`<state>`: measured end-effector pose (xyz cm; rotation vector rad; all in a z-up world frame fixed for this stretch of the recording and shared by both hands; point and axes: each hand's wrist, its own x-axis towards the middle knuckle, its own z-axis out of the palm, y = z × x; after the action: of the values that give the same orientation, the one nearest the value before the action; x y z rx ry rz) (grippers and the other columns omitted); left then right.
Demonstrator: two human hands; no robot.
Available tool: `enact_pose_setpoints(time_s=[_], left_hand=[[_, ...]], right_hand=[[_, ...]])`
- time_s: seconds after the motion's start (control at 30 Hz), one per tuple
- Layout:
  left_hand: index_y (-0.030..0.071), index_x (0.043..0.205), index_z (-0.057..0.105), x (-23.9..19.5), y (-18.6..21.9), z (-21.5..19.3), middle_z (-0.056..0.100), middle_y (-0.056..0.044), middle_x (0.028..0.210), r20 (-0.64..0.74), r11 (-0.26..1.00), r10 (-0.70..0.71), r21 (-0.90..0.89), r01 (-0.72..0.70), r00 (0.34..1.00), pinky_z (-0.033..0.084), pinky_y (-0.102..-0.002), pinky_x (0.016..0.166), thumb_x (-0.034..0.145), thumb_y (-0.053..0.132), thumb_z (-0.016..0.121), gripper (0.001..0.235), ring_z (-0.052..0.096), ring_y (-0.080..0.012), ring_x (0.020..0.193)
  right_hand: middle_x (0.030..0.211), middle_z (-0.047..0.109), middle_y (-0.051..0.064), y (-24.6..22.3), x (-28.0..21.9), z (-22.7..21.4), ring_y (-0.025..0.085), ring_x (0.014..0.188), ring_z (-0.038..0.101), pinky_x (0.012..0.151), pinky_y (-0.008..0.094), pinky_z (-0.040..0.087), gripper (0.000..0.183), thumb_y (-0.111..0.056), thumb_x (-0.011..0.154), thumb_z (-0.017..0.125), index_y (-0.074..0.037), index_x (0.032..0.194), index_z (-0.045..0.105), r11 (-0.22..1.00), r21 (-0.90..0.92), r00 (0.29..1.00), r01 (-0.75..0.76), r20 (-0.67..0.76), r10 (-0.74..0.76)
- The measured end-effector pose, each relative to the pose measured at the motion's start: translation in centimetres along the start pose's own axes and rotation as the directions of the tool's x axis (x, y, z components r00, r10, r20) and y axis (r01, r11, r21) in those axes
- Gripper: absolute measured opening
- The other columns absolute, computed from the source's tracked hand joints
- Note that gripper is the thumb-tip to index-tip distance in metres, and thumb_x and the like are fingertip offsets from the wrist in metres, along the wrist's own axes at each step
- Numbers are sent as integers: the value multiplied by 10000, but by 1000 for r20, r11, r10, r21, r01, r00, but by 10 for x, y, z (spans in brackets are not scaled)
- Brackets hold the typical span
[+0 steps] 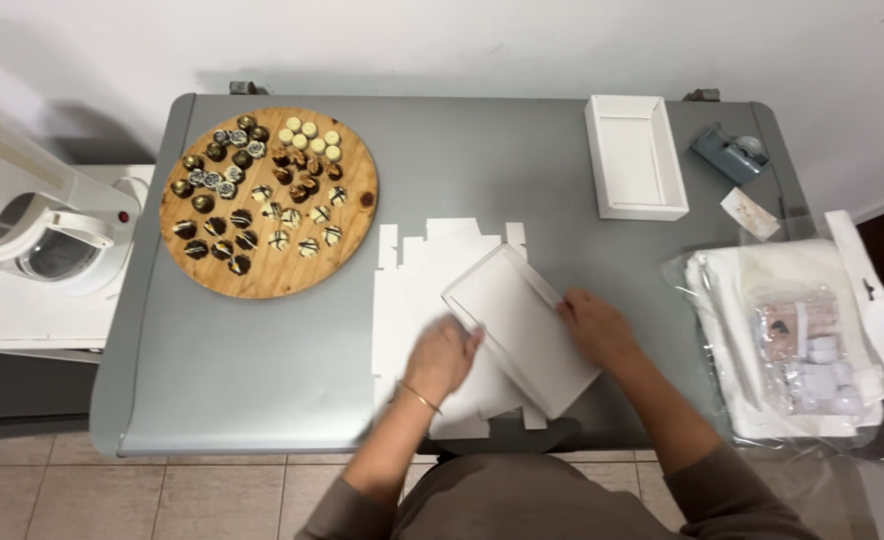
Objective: The person folds flat pre-cut cardboard blanks into open gift boxes, pressing the sides and tabs to shape each one, and stacks the finished boxes at the top of the table. They repeat the folding process with additional blanks while a tray of chocolates sits nearby.
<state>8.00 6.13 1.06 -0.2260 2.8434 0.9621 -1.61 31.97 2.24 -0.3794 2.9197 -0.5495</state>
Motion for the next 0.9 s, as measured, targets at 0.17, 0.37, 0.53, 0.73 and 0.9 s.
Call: enact_pose_setpoints(time_s=[0.17,0.37,0.53,0.73,0.9], left_hand=[[-77,893,588,-9,17,47,673,-282,794,-211,986,158,-21,-166,965,579,-510,699,1006,385,606,476,677,-441,742],[-90,1082,562,8,43,59,690,-251,753,-156,997,-18,68,29,988,581,-456,562,947,158,571,283,694,-384,665],[-53,1019,570,18,52,85,699,-150,707,-205,890,60,455,41,977,585,-361,480,952,50,535,128,711,-240,640],[-139,1044,555,34,53,110,710,-131,703,-52,597,32,802,22,998,573,-262,435,916,78,568,252,699,-179,606],[-62,1076,526,23,48,54,700,-219,743,-189,959,51,283,4,981,570,-429,549,994,133,496,213,694,-329,633]], right_hand=[[1010,685,207,14,-8,12,447,928,656,804,547,522,281,-334,1031,481,-59,996,527,987,-28,986,159,63,-157],[782,712,206,39,-13,48,404,708,713,651,493,589,239,-278,1013,514,-50,946,538,969,-201,988,141,-39,-152],[809,732,174,34,-9,73,310,635,739,524,433,599,88,-115,980,543,-40,1008,578,848,-485,972,217,22,-236],[808,715,220,31,0,101,287,611,726,467,376,621,151,-81,919,551,46,1001,552,818,-560,991,130,63,-114],[851,720,187,27,-14,-3,361,733,706,660,463,585,157,-147,1049,536,-9,982,568,932,-248,964,265,85,-252]])
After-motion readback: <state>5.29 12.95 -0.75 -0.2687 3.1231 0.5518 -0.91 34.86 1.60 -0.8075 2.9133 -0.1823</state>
